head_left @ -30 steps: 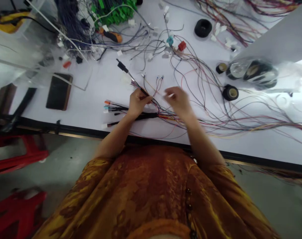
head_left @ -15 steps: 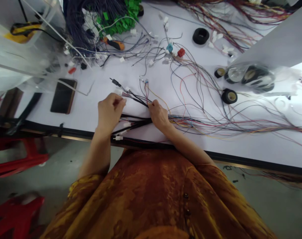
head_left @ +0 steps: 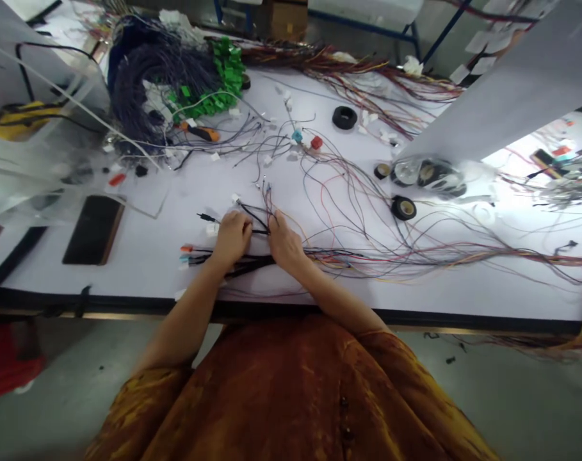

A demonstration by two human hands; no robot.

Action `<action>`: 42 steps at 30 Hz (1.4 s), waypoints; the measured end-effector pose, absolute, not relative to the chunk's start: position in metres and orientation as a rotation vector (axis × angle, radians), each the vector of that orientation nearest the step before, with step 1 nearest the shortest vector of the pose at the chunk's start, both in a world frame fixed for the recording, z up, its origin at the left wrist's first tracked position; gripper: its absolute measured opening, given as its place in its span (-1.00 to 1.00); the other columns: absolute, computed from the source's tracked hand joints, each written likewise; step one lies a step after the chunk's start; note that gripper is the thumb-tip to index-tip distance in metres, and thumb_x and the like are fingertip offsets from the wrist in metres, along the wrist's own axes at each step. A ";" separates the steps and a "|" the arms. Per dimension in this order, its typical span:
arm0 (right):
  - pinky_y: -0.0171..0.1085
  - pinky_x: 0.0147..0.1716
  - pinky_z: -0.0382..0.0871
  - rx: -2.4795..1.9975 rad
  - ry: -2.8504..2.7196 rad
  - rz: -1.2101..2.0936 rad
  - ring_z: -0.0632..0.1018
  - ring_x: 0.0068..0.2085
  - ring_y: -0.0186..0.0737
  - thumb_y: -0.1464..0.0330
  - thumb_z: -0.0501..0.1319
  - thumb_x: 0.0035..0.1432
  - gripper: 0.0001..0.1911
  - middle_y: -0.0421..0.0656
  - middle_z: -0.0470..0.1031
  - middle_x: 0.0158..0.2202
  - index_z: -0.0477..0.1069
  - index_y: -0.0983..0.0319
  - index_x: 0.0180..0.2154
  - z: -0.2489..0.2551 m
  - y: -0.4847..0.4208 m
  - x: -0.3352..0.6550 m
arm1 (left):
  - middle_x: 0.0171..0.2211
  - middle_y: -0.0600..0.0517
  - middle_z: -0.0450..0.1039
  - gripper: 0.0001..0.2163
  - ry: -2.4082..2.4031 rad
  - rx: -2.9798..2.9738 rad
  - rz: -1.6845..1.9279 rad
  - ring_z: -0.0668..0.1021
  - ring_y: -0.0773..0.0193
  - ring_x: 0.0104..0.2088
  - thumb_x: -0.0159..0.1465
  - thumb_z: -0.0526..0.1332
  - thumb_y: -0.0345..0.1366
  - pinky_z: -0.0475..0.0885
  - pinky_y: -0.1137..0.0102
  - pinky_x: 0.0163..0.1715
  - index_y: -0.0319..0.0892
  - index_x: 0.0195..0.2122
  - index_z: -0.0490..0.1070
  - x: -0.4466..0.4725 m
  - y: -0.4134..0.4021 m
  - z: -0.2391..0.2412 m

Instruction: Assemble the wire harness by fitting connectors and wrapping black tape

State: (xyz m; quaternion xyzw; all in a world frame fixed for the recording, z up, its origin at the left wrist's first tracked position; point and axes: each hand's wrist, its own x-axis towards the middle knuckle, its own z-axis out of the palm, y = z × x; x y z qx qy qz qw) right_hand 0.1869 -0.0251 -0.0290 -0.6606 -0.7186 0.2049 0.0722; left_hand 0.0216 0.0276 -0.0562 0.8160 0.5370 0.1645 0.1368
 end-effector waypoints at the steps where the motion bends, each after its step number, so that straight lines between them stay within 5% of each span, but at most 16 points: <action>1: -0.10 -0.03 0.52 -1.896 -2.155 0.669 0.60 0.02 -0.02 0.40 0.07 0.36 -0.48 0.09 0.03 0.47 0.24 0.33 0.31 -0.028 -0.025 0.192 | -0.22 -0.19 0.49 -0.90 1.558 2.354 0.433 0.50 -0.05 -0.10 0.29 0.08 -0.40 0.39 0.11 0.01 -0.16 -0.29 0.37 0.023 0.031 -0.052; 5: -0.18 0.15 0.41 -1.559 -2.073 0.745 0.52 0.15 -0.09 0.39 0.19 0.31 -0.66 0.04 0.45 0.21 0.48 0.31 0.09 -0.018 0.004 0.232 | -0.24 -0.15 0.51 -0.92 1.545 2.298 0.402 0.53 0.00 -0.17 0.22 0.16 -0.40 0.41 0.20 -0.13 -0.17 -0.27 0.39 0.035 0.041 -0.034; 10: -0.14 0.15 0.37 -1.755 -1.824 0.417 0.53 0.03 -0.11 0.48 0.09 0.27 -0.71 0.01 0.57 -0.06 0.56 0.32 -0.09 -0.004 0.105 0.304 | -0.46 0.01 0.48 -0.80 1.518 1.940 0.711 0.49 0.19 -0.40 0.30 0.17 -0.13 0.35 0.33 -0.29 -0.15 -0.35 0.40 0.046 0.046 -0.034; 16: -0.07 0.06 0.41 -2.087 -1.833 0.269 0.51 0.01 -0.05 0.50 0.14 0.22 -0.76 0.06 0.48 0.09 0.54 0.28 -0.14 -0.013 0.192 0.324 | -0.50 0.04 0.49 -0.73 1.479 1.790 0.686 0.49 0.23 -0.44 0.26 0.17 -0.04 0.33 0.37 -0.34 -0.14 -0.38 0.43 0.038 0.046 -0.049; 23: -0.28 -0.22 0.45 -1.898 -1.638 0.513 0.51 -0.34 -0.30 0.49 0.09 0.25 -0.88 -0.18 0.49 -0.35 0.39 0.25 -0.27 -0.002 0.237 0.358 | -0.50 0.04 0.50 -0.74 1.501 1.752 0.675 0.49 0.23 -0.45 0.25 0.18 -0.06 0.34 0.37 -0.35 -0.15 -0.37 0.47 0.035 0.047 -0.046; 28: -0.12 0.11 0.34 -1.949 -1.572 0.154 0.47 -0.04 -0.15 0.53 0.12 0.19 -0.89 -0.04 0.49 -0.15 0.35 0.23 -0.26 -0.008 0.246 0.382 | -0.48 0.04 0.51 -0.74 1.508 1.747 0.650 0.49 0.23 -0.44 0.25 0.17 -0.07 0.35 0.38 -0.33 -0.14 -0.38 0.47 0.035 0.047 -0.047; 34: -0.09 0.10 0.38 -2.198 -1.381 0.347 0.51 0.01 -0.04 0.47 0.29 0.09 -0.78 0.08 0.54 -0.07 0.46 0.36 -0.17 -0.018 0.240 0.371 | -0.46 0.03 0.53 -0.73 1.507 1.763 0.652 0.50 0.23 -0.42 0.24 0.16 -0.05 0.36 0.38 -0.31 -0.15 -0.37 0.48 0.034 0.048 -0.043; 38: -0.10 0.10 0.39 -2.108 -1.277 0.481 0.54 -0.04 -0.10 0.57 0.17 0.11 -0.87 -0.02 0.56 -0.23 0.45 0.30 -0.38 0.003 0.247 0.374 | -0.50 0.06 0.49 -0.74 1.504 1.726 0.674 0.47 0.26 -0.46 0.23 0.17 -0.06 0.34 0.38 -0.36 -0.15 -0.38 0.47 0.035 0.047 -0.041; 42: -0.30 -0.27 0.44 -1.941 -1.239 0.543 0.43 -0.43 -0.37 0.48 -0.13 0.38 -0.69 -0.20 0.42 -0.38 0.37 0.26 -0.21 0.055 0.235 0.377 | -0.57 0.09 0.40 -0.78 1.468 1.582 0.800 0.42 0.30 -0.51 0.21 0.23 -0.10 0.31 0.39 -0.44 -0.15 -0.42 0.44 0.033 0.047 -0.041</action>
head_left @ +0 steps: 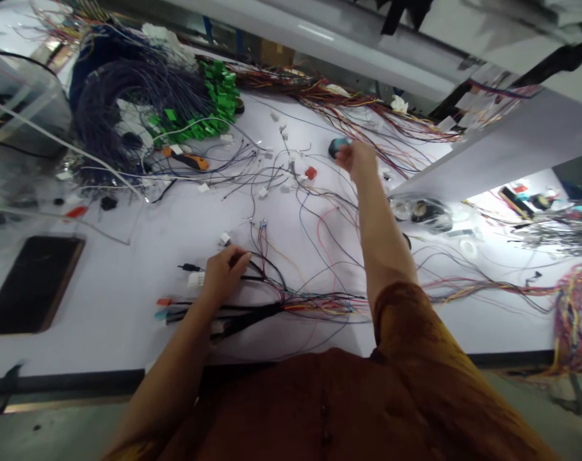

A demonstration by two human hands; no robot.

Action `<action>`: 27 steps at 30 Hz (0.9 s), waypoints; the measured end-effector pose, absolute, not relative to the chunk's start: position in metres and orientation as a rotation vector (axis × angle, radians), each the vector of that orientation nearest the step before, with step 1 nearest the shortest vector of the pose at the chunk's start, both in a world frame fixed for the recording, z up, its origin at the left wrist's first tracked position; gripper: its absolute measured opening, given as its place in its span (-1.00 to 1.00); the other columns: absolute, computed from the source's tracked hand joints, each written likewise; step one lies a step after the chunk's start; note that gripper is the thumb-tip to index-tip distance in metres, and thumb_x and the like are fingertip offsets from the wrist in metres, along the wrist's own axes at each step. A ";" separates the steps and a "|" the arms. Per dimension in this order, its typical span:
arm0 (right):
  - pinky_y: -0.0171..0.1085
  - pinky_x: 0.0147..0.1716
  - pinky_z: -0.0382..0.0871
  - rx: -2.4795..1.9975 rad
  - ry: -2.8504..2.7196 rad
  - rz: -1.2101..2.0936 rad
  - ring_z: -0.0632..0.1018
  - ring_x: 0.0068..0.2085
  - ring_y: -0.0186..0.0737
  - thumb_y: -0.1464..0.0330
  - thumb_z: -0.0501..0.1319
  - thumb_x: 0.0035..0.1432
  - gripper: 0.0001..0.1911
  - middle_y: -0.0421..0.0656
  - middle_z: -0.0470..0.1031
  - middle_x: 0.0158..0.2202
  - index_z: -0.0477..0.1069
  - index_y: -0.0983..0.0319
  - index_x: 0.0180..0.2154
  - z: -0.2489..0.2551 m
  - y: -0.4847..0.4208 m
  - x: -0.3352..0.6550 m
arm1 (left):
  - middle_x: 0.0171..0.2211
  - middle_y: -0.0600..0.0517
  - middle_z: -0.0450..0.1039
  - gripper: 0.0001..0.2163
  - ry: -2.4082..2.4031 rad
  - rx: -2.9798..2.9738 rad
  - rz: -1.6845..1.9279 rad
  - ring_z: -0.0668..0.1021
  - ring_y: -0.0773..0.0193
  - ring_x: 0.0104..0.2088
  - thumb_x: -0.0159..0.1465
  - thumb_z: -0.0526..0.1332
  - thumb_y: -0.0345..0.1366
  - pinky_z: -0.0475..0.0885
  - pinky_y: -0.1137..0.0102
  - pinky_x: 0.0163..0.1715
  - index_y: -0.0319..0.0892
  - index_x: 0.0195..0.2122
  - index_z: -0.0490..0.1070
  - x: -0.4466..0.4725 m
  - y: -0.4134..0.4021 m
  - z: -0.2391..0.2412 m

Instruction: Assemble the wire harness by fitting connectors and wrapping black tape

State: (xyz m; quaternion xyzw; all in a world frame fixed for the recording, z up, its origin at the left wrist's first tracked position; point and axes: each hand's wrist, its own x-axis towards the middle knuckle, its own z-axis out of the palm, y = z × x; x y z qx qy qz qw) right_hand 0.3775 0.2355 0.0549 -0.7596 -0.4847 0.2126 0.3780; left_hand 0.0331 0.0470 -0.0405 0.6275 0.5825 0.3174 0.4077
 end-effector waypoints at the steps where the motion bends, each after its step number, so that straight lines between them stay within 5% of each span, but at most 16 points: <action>1: -0.34 -0.37 0.38 -1.887 -1.246 0.563 0.33 -0.52 -0.42 0.43 -0.19 0.42 -0.66 -0.25 0.36 -0.42 0.35 0.24 -0.17 0.068 0.225 0.374 | -0.59 0.10 0.35 -0.78 1.442 1.512 0.845 0.39 0.32 -0.54 0.21 0.24 -0.11 0.29 0.40 -0.47 -0.15 -0.43 0.42 0.032 0.047 -0.041; 3: -0.37 -0.45 0.27 -1.745 -1.343 0.566 0.19 -0.59 -0.45 0.34 -0.16 0.46 -0.68 -0.31 0.25 -0.49 0.34 0.19 -0.14 0.085 0.191 0.359 | -0.61 0.13 0.29 -0.79 1.316 1.339 0.945 0.34 0.37 -0.59 0.24 0.25 -0.11 0.25 0.44 -0.54 -0.14 -0.38 0.40 0.029 0.048 -0.041; 6: -0.24 -0.19 0.36 -1.489 -1.946 0.481 0.46 -0.35 -0.32 0.40 0.00 0.42 -0.74 -0.18 0.49 -0.32 0.46 0.18 -0.14 0.080 0.120 0.314 | -0.43 0.09 0.43 -0.64 0.995 1.099 1.045 0.40 0.38 -0.57 0.25 0.28 0.02 0.27 0.47 -0.59 -0.09 -0.07 0.38 0.027 0.047 -0.041; 9: -0.18 -0.30 0.31 -1.615 -2.409 0.460 0.53 -0.32 -0.14 0.39 0.05 0.39 -0.75 -0.10 0.58 -0.26 0.48 0.15 -0.05 0.048 0.056 0.262 | -0.26 0.03 0.51 -0.45 0.844 1.031 1.030 0.46 0.39 -0.54 0.23 0.29 0.14 0.33 0.47 -0.58 -0.03 0.13 0.26 0.032 0.043 -0.040; 17: -0.27 -0.26 0.26 -1.778 -2.363 0.712 0.58 -0.19 -0.16 0.13 0.14 0.41 -0.65 -0.13 0.64 -0.22 0.54 0.20 -0.01 0.014 0.042 0.288 | -0.65 0.20 0.23 -0.62 0.985 1.045 1.069 0.26 0.46 -0.66 0.21 0.36 0.07 0.14 0.55 -0.68 -0.16 -0.26 0.38 0.042 0.043 -0.037; 22: -0.20 -0.10 0.33 -1.969 -2.025 0.412 0.56 -0.17 -0.13 0.29 0.06 0.43 -0.61 -0.02 0.59 -0.25 0.55 0.30 -0.34 0.019 0.056 0.358 | -0.61 0.22 0.16 -0.68 0.965 0.975 1.167 0.28 0.43 -0.62 0.21 0.37 -0.02 0.18 0.53 -0.65 -0.12 -0.20 0.38 0.035 0.048 -0.037; 27: -0.15 0.13 0.34 -1.481 -2.077 0.509 0.52 0.08 -0.13 0.26 0.13 0.39 -0.69 -0.04 0.55 0.05 0.49 0.20 0.06 0.018 0.033 0.290 | -0.50 0.11 0.37 -0.72 0.896 1.067 1.064 0.45 0.38 -0.48 0.27 0.30 -0.10 0.39 0.49 -0.42 -0.13 -0.10 0.39 0.029 0.046 -0.034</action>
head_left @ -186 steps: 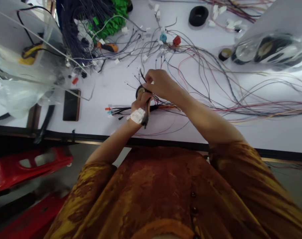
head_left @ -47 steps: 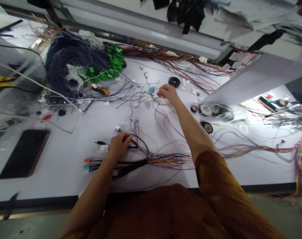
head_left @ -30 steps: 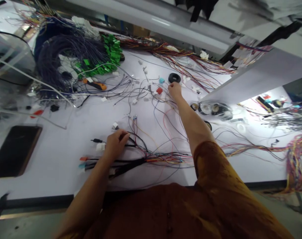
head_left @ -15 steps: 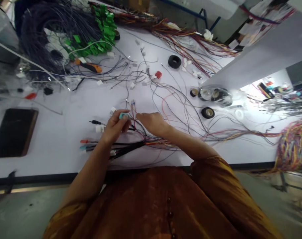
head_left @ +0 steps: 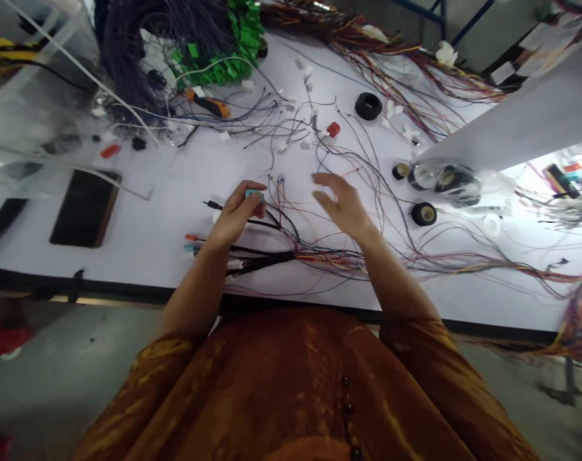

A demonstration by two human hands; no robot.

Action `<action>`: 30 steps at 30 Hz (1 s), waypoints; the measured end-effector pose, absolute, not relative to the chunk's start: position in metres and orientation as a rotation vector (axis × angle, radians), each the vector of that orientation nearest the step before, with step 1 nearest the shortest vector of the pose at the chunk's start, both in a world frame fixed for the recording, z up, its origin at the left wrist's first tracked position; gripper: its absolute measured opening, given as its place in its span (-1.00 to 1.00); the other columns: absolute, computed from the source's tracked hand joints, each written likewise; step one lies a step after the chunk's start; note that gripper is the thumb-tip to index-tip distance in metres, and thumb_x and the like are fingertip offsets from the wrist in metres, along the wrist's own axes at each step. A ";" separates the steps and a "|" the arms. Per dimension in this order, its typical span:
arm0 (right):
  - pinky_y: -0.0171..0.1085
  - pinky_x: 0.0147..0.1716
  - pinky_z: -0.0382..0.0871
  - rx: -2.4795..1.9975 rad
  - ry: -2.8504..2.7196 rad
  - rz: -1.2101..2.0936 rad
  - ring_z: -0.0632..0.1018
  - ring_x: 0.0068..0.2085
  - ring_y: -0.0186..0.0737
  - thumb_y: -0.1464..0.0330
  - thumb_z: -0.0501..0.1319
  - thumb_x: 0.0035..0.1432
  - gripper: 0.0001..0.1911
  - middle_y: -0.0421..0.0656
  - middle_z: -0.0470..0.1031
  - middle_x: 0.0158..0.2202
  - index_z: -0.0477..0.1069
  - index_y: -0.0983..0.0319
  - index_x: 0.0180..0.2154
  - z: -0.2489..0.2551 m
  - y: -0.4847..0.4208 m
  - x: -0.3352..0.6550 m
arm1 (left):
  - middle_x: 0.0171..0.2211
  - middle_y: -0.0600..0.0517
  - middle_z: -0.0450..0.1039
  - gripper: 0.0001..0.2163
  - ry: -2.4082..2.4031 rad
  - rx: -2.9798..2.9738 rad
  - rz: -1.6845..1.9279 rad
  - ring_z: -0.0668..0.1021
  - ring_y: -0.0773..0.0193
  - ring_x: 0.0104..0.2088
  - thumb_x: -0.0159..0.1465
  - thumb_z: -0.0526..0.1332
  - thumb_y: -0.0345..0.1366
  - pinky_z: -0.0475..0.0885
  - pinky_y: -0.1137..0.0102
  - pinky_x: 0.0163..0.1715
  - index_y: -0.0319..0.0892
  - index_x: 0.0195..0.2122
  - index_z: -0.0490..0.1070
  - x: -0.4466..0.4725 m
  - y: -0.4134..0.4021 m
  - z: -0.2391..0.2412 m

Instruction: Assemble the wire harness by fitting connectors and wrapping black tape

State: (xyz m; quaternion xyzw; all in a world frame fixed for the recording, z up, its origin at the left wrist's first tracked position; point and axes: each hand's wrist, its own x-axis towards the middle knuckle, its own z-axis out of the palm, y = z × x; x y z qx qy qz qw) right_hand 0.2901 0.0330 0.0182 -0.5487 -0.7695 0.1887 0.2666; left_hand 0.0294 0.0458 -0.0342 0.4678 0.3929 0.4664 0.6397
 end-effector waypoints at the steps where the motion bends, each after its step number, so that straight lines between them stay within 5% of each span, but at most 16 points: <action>1: -0.16 0.13 0.34 -1.408 -2.116 0.593 0.51 0.09 -0.14 0.27 0.12 0.40 -0.68 -0.05 0.54 0.07 0.47 0.18 0.10 0.016 0.027 0.268 | -0.49 0.10 0.38 -0.74 0.882 1.052 1.081 0.46 0.38 -0.46 0.27 0.29 -0.13 0.41 0.48 -0.37 -0.13 -0.10 0.39 0.029 0.046 -0.033; 6: -0.26 -0.10 0.38 -1.314 -2.141 0.898 0.57 -0.16 -0.20 0.30 0.01 0.44 -0.64 -0.08 0.59 -0.23 0.56 0.25 -0.20 -0.008 0.009 0.217 | -0.55 0.15 0.23 -0.89 0.884 0.810 1.205 0.35 0.42 -0.55 0.31 0.22 -0.23 0.38 0.50 -0.45 -0.14 -0.27 0.36 0.029 0.051 -0.032; 12: -0.36 -0.47 0.34 -1.690 -1.722 1.123 0.47 -0.51 -0.36 0.28 0.08 0.34 -0.70 -0.19 0.48 -0.45 0.53 0.28 -0.29 -0.022 0.023 0.243 | -0.65 0.19 0.01 -0.51 1.098 0.714 1.126 0.07 0.52 -0.70 0.38 0.13 0.15 0.03 0.52 -0.70 -0.17 -0.49 0.27 0.031 0.060 -0.039; 16: -0.37 -0.51 0.24 -1.808 -1.841 1.136 0.41 -0.56 -0.35 0.31 0.17 0.27 -0.74 -0.23 0.37 -0.62 0.50 0.27 -0.44 -0.017 0.035 0.233 | -0.70 0.21 -0.05 -0.44 1.155 0.752 1.107 0.05 0.51 -0.74 0.35 0.06 0.26 0.06 0.49 -0.71 -0.15 -0.52 0.26 0.032 0.061 -0.044; 20: -0.31 -0.38 0.25 -1.876 -1.968 0.990 0.44 -0.44 -0.29 0.24 0.27 0.22 -0.70 -0.21 0.39 -0.59 0.50 0.26 -0.51 -0.019 0.041 0.213 | -0.69 0.18 0.01 -0.51 1.160 0.754 1.105 0.07 0.51 -0.74 0.39 0.10 0.13 0.05 0.50 -0.71 -0.16 -0.52 0.27 0.032 0.060 -0.044; 24: -0.33 -0.33 0.30 -1.847 -1.794 0.968 0.47 -0.38 -0.30 0.39 0.28 0.13 -0.92 -0.23 0.47 -0.48 0.50 0.26 -0.40 -0.028 0.044 0.202 | -0.70 0.16 0.03 -0.59 1.183 0.743 1.119 0.11 0.49 -0.72 0.40 0.13 -0.06 0.00 0.53 -0.72 -0.18 -0.54 0.30 0.033 0.058 -0.038; 30: -0.40 -0.62 0.24 -1.733 -1.298 1.389 0.37 -0.63 -0.38 0.41 0.15 0.22 -0.91 -0.34 0.31 -0.63 0.34 0.19 -0.37 -0.030 0.039 0.204 | -0.77 0.15 0.05 -0.59 1.197 0.735 1.092 0.12 0.45 -0.75 0.41 0.11 -0.08 0.04 0.49 -0.72 -0.17 -0.56 0.30 0.036 0.056 -0.034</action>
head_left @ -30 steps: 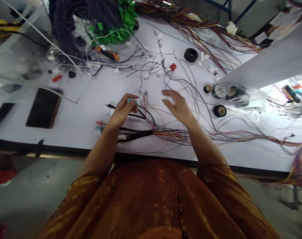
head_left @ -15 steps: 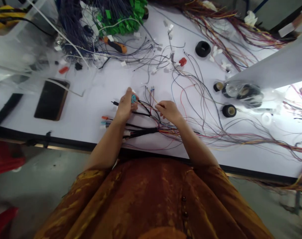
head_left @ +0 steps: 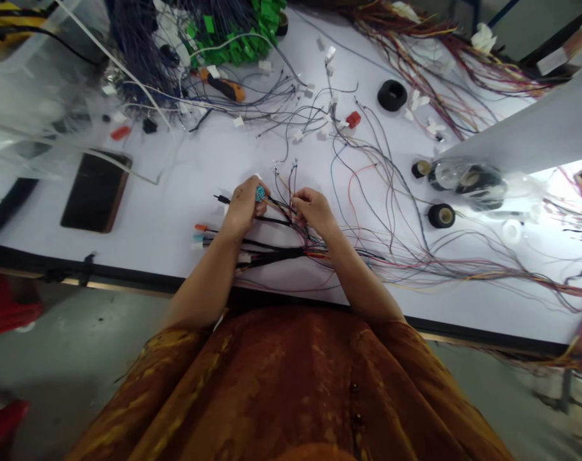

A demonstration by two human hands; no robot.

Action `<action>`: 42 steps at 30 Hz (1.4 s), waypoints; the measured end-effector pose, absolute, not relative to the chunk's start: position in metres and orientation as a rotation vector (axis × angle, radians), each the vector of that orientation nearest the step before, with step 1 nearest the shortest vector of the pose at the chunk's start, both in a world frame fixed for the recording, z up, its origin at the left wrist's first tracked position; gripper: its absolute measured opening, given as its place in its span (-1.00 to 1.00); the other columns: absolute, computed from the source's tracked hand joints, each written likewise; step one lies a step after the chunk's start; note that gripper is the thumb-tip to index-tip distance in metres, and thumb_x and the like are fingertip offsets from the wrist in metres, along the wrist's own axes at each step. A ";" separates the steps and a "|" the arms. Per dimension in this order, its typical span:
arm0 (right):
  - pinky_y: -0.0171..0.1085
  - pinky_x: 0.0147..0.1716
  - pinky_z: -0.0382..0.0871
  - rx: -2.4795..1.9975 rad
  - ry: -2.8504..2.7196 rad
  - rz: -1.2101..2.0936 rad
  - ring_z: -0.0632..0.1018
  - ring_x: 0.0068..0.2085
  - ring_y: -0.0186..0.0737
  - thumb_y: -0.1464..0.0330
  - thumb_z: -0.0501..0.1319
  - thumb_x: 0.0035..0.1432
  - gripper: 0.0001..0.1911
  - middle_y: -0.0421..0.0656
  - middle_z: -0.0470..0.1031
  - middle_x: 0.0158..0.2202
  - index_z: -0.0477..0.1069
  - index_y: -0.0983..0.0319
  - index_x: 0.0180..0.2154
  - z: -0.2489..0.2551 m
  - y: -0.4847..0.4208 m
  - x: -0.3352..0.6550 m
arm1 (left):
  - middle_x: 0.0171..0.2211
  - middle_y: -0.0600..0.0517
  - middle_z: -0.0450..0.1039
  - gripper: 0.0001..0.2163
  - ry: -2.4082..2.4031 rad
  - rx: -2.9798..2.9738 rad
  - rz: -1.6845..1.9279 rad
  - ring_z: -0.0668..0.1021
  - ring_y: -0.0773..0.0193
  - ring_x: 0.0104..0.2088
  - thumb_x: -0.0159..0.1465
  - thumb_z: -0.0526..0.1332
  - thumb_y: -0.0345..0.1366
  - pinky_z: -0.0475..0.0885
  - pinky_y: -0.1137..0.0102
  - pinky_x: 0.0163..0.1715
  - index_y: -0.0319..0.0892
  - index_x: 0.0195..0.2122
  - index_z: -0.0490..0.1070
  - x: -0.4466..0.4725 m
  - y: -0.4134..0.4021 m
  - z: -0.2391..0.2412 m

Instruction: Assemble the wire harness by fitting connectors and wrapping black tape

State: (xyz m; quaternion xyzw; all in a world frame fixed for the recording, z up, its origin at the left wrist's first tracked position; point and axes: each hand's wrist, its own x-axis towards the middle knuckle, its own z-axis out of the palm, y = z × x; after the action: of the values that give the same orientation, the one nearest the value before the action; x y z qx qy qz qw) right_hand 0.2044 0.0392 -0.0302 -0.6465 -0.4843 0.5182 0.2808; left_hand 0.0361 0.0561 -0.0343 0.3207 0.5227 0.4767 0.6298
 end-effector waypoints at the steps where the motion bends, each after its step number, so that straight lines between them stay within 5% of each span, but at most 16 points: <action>1: -0.42 -0.64 0.23 -1.709 -1.252 1.424 0.38 -0.63 -0.39 0.42 0.14 0.22 -0.90 -0.34 0.32 -0.61 0.32 0.19 -0.37 -0.030 0.038 0.205 | -0.76 0.14 0.08 -0.60 1.197 0.739 1.085 0.15 0.44 -0.75 0.41 0.10 -0.10 0.07 0.49 -0.72 -0.17 -0.55 0.31 0.036 0.056 -0.035; 6: -0.45 -0.62 0.29 -1.574 -1.139 1.506 0.49 -0.52 -0.43 0.45 0.12 0.22 -0.92 -0.26 0.47 -0.39 0.29 0.20 -0.35 -0.032 0.035 0.209 | -0.62 0.06 0.36 -0.70 1.168 0.838 1.068 0.33 0.43 -0.69 0.40 0.10 -0.22 0.16 0.52 -0.69 -0.20 -0.46 0.38 0.034 0.056 -0.044; 10: -0.45 -0.51 0.37 -1.516 -1.146 1.404 0.48 -0.46 -0.42 0.43 0.15 0.20 -0.96 -0.28 0.42 -0.43 0.30 0.19 -0.31 -0.038 0.034 0.212 | -0.52 0.01 0.40 -0.71 1.164 0.986 1.026 0.36 0.44 -0.62 0.37 0.14 -0.22 0.19 0.55 -0.66 -0.23 -0.46 0.44 0.031 0.054 -0.047; 15: -0.40 -0.37 0.45 -1.220 -1.196 1.508 0.50 -0.34 -0.40 0.23 0.26 0.19 -0.80 -0.23 0.51 -0.28 0.30 0.18 -0.31 -0.043 0.036 0.217 | -0.13 -0.08 0.57 -0.77 1.145 1.145 0.772 0.50 0.36 -0.33 0.32 0.12 -0.29 0.34 0.57 -0.50 -0.21 -0.36 0.55 0.032 0.048 -0.033; 24: -0.34 -0.26 0.49 -1.040 -1.188 1.581 0.52 -0.31 -0.37 0.03 0.36 0.15 -0.61 -0.25 0.48 -0.39 0.34 0.18 -0.35 -0.041 0.037 0.215 | -0.42 0.01 0.51 -0.79 1.156 1.150 0.728 0.36 0.45 -0.58 0.27 0.14 -0.29 0.25 0.58 -0.64 -0.22 -0.36 0.56 0.033 0.052 -0.038; 32: -0.39 -0.43 0.45 -1.061 -0.955 1.392 0.42 -0.50 -0.47 -0.08 0.33 0.13 -0.50 -0.33 0.43 -0.41 0.22 0.14 -0.30 -0.028 0.037 0.219 | -0.32 0.00 0.53 -0.82 1.328 1.269 1.056 0.38 0.48 -0.62 0.30 0.28 -0.18 0.26 0.52 -0.65 -0.19 -0.23 0.54 0.029 0.056 -0.057; 37: -0.42 -0.53 0.29 -1.097 -1.257 1.319 0.38 -0.54 -0.48 0.04 0.24 0.29 -0.65 -0.32 0.40 -0.47 0.26 0.16 -0.27 -0.015 0.041 0.204 | -0.47 0.07 0.37 -0.62 1.202 1.098 1.238 0.32 0.49 -0.63 0.31 0.26 0.10 0.18 0.52 -0.67 -0.17 -0.30 0.49 0.029 0.055 -0.052; 42: -0.38 -0.51 0.18 -1.159 -1.538 1.124 0.30 -0.51 -0.45 0.33 0.22 0.25 -0.87 -0.33 0.30 -0.53 0.32 0.19 -0.34 -0.012 0.039 0.190 | -0.48 0.04 0.36 -0.63 0.950 0.746 1.108 0.37 0.47 -0.59 0.43 0.14 -0.01 0.22 0.54 -0.65 -0.20 -0.32 0.50 0.029 0.056 -0.036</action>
State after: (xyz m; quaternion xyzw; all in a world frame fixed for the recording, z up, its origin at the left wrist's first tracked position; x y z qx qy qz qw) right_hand 0.1899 0.0390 -0.0117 -0.4668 -0.6192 0.4527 0.4402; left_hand 0.0288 0.0562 -0.0362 0.3326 0.4237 0.4938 0.6826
